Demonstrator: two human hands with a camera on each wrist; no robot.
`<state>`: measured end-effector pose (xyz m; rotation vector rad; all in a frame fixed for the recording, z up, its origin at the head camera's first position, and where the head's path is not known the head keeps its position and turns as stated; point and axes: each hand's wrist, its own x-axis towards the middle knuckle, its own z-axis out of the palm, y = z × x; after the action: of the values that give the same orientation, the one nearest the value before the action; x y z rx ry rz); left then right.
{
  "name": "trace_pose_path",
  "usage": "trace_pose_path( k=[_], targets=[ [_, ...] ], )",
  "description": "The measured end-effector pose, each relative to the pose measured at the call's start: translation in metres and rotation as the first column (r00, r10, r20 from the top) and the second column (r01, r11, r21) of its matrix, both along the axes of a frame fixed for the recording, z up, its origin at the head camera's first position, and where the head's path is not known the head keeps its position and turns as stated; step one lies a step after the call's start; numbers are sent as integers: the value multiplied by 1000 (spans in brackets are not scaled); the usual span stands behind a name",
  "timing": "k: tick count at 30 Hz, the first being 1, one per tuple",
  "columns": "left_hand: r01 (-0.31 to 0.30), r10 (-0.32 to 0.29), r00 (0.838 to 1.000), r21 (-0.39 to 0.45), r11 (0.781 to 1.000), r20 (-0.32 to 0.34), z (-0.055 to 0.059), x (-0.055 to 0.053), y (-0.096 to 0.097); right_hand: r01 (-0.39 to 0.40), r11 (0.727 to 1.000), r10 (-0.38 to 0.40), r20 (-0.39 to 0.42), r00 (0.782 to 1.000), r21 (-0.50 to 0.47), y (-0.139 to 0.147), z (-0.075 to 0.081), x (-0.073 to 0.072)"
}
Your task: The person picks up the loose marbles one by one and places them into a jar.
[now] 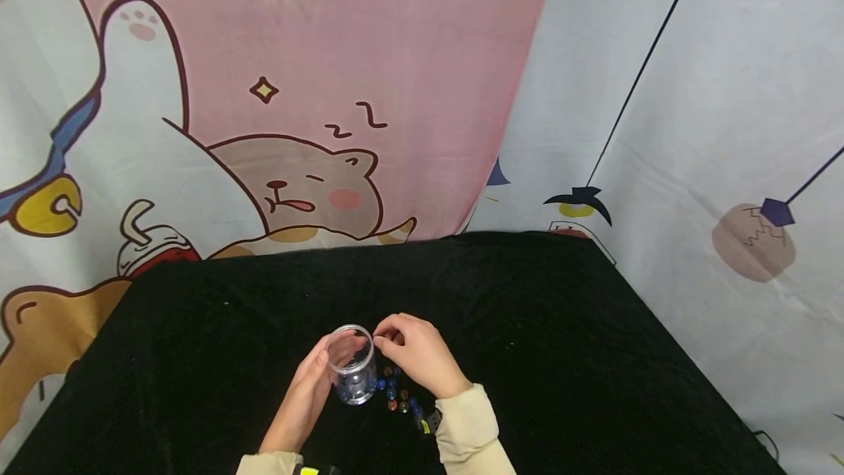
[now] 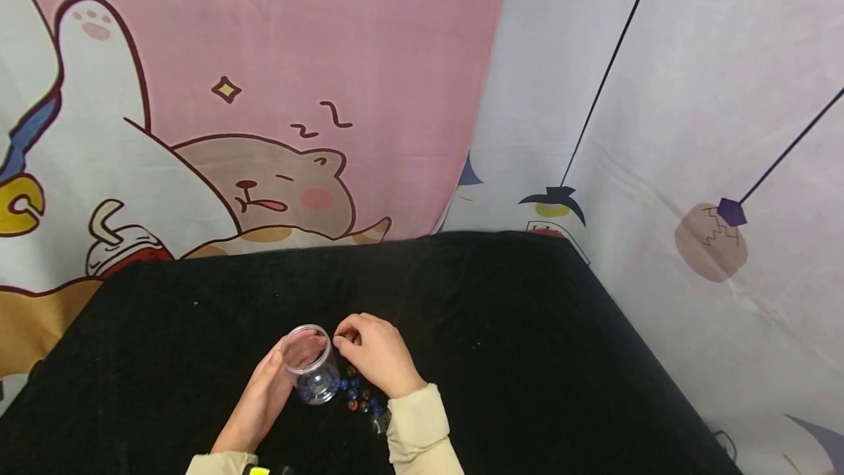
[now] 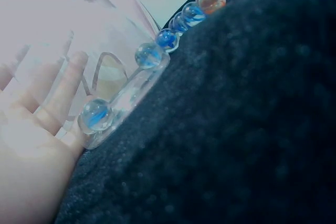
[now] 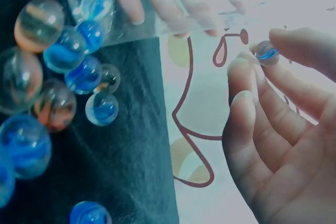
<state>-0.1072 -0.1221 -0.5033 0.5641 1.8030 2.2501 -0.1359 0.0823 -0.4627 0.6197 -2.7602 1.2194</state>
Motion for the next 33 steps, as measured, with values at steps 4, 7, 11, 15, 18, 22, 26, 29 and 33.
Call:
trace_pose_path(
  k=[4, 7, 11, 15, 18, 22, 26, 29, 33],
  targets=[
    [3, -3, 1000, 6, 1000, -20, -2, -1, 0, -12, 999, 13, 10, 1000, -45, -1, 4, 0],
    [0, 0, 1000, -2, 1000, -16, -2, -2, 0, -15, 997, 15, -1, 1000, -72, -1, 8, 2],
    [2, -2, 1000, -2, 1000, -12, -2, -1, -1, -15, 995, 14, -15, 1000, -102, -1, 12, 3],
    [8, -8, 1000, 3, 1000, -13, -1, -1, -1, -14, 990, 13, -4, 1000, -139, -2, 15, 4],
    [12, -12, 1000, -1, 1000, -12, -1, -1, -1, -18, 985, 19, 6, 1000, -170, -3, 16, 5],
    [15, -15, 1000, -9, 1000, -14, -1, -1, -1, -25, 983, 23, -15, 1000, -182, -5, 17, 5],
    [8, -8, 1000, -20, 1000, -4, -1, -1, -1, -24, 984, 16, -47, 999, -175, -7, 18, 5],
    [2, -2, 1000, -25, 1000, 5, -1, -1, -1, -24, 985, 13, -62, 998, -173, -8, 19, 6],
    [5, -5, 1000, -21, 1000, 17, 0, 0, -1, -30, 983, 16, -77, 997, -181, -9, 20, 8]
  ],
)
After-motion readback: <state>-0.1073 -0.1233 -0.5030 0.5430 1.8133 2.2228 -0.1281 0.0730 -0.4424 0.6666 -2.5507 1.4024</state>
